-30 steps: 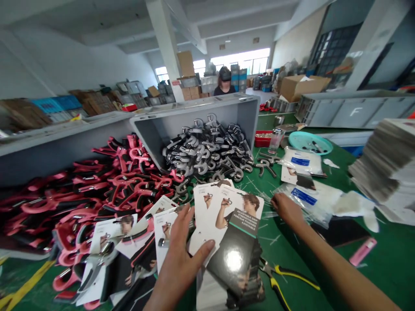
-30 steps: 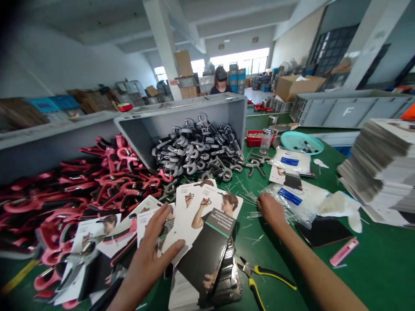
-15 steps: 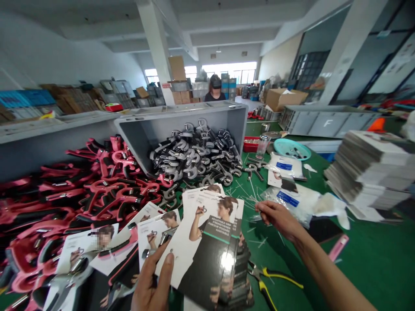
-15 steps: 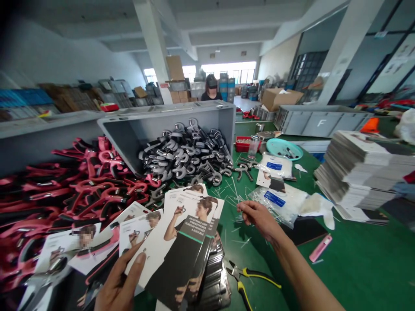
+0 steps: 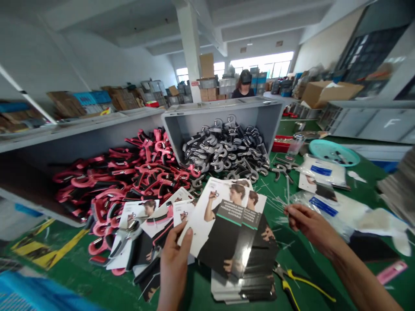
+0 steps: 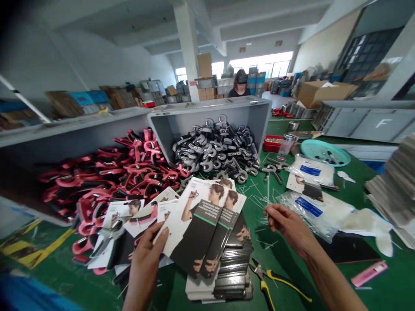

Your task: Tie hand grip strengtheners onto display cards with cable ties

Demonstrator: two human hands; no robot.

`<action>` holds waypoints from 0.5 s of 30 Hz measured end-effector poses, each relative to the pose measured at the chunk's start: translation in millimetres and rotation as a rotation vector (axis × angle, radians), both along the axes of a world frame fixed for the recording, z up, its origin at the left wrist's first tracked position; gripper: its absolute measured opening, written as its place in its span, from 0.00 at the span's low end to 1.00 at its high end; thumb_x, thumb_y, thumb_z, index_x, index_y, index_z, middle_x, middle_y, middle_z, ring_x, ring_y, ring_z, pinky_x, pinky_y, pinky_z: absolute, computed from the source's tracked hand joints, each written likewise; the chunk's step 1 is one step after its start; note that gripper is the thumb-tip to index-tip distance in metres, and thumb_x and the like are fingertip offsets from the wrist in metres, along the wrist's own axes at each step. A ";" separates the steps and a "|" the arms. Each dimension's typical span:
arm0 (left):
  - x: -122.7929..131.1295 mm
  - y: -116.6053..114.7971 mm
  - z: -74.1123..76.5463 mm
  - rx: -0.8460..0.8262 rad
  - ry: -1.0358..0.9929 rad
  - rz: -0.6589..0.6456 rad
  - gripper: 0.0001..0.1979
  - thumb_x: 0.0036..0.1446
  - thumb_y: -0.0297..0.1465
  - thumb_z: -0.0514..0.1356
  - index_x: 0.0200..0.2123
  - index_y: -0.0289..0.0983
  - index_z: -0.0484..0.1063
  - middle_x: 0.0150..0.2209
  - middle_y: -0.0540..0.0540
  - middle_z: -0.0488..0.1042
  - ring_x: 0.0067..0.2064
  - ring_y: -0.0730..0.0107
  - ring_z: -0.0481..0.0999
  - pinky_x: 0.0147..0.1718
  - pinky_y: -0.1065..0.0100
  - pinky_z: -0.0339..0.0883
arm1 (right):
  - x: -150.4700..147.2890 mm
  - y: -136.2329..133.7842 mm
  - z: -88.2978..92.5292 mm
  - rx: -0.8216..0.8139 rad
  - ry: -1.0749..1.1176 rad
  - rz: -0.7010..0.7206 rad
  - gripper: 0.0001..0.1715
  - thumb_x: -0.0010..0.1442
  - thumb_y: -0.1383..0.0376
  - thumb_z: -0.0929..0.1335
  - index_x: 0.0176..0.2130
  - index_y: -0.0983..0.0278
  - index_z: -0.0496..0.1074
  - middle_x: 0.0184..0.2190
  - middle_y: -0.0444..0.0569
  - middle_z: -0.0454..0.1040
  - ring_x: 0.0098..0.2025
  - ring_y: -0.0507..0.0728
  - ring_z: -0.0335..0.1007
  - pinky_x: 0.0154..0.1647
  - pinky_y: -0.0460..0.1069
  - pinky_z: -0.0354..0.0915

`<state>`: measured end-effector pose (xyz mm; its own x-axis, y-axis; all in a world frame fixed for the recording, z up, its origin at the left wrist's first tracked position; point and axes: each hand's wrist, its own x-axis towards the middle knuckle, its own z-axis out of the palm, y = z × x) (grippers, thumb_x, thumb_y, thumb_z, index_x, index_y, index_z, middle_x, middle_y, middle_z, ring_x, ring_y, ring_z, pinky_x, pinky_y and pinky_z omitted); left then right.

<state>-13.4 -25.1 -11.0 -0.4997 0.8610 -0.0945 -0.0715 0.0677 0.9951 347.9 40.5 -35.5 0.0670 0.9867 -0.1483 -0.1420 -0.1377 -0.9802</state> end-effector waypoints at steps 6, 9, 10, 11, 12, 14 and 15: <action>-13.2 -15.2 15.7 0.030 -0.223 -0.001 0.23 0.47 0.41 0.71 0.43 0.36 0.71 0.30 0.52 0.75 0.22 0.77 0.70 0.18 0.76 0.60 | -42.9 3.8 56.2 0.207 0.089 -0.128 0.14 0.52 0.57 0.77 0.34 0.62 0.75 0.27 0.41 0.72 0.26 0.47 0.68 0.26 0.41 0.67; -17.5 -30.7 18.6 0.021 -0.240 -0.039 0.22 0.50 0.42 0.69 0.45 0.37 0.71 0.33 0.49 0.77 0.25 0.73 0.73 0.21 0.74 0.65 | -103.6 -2.3 88.3 0.271 0.051 0.146 0.11 0.57 0.58 0.75 0.33 0.62 0.72 0.28 0.43 0.75 0.28 0.51 0.74 0.29 0.45 0.71; -19.4 -36.6 16.5 0.018 -0.219 -0.024 0.22 0.51 0.42 0.69 0.45 0.37 0.71 0.36 0.47 0.78 0.29 0.70 0.76 0.26 0.72 0.68 | -125.7 -4.8 94.9 0.270 0.025 0.270 0.11 0.58 0.58 0.74 0.34 0.62 0.72 0.29 0.44 0.77 0.28 0.52 0.75 0.30 0.47 0.73; -21.7 -42.9 13.1 0.011 -0.189 0.010 0.22 0.51 0.42 0.68 0.46 0.36 0.71 0.38 0.45 0.78 0.33 0.66 0.78 0.30 0.70 0.70 | -147.0 -7.1 98.9 0.274 -0.004 0.368 0.11 0.60 0.58 0.73 0.34 0.62 0.71 0.30 0.44 0.77 0.29 0.52 0.76 0.32 0.48 0.73; -24.0 -49.5 8.9 -0.003 -0.158 0.057 0.23 0.51 0.42 0.68 0.46 0.36 0.72 0.40 0.44 0.79 0.36 0.64 0.78 0.33 0.68 0.71 | -166.5 -8.9 100.2 0.278 -0.030 0.447 0.11 0.61 0.58 0.72 0.35 0.62 0.70 0.31 0.45 0.78 0.29 0.53 0.77 0.33 0.49 0.74; -28.6 -62.9 -0.7 -0.042 -0.126 0.146 0.23 0.51 0.43 0.68 0.46 0.37 0.71 0.40 0.43 0.79 0.39 0.61 0.79 0.35 0.67 0.72 | -198.4 -11.0 96.4 0.303 -0.064 0.540 0.10 0.62 0.58 0.71 0.36 0.61 0.69 0.31 0.44 0.77 0.31 0.53 0.78 0.35 0.49 0.75; -30.8 -69.3 -5.4 -0.060 -0.133 0.173 0.23 0.52 0.44 0.67 0.46 0.37 0.71 0.40 0.43 0.79 0.38 0.60 0.79 0.35 0.66 0.72 | -210.6 -11.3 92.0 0.311 -0.071 0.575 0.10 0.63 0.58 0.70 0.36 0.61 0.68 0.31 0.44 0.77 0.32 0.53 0.78 0.35 0.49 0.75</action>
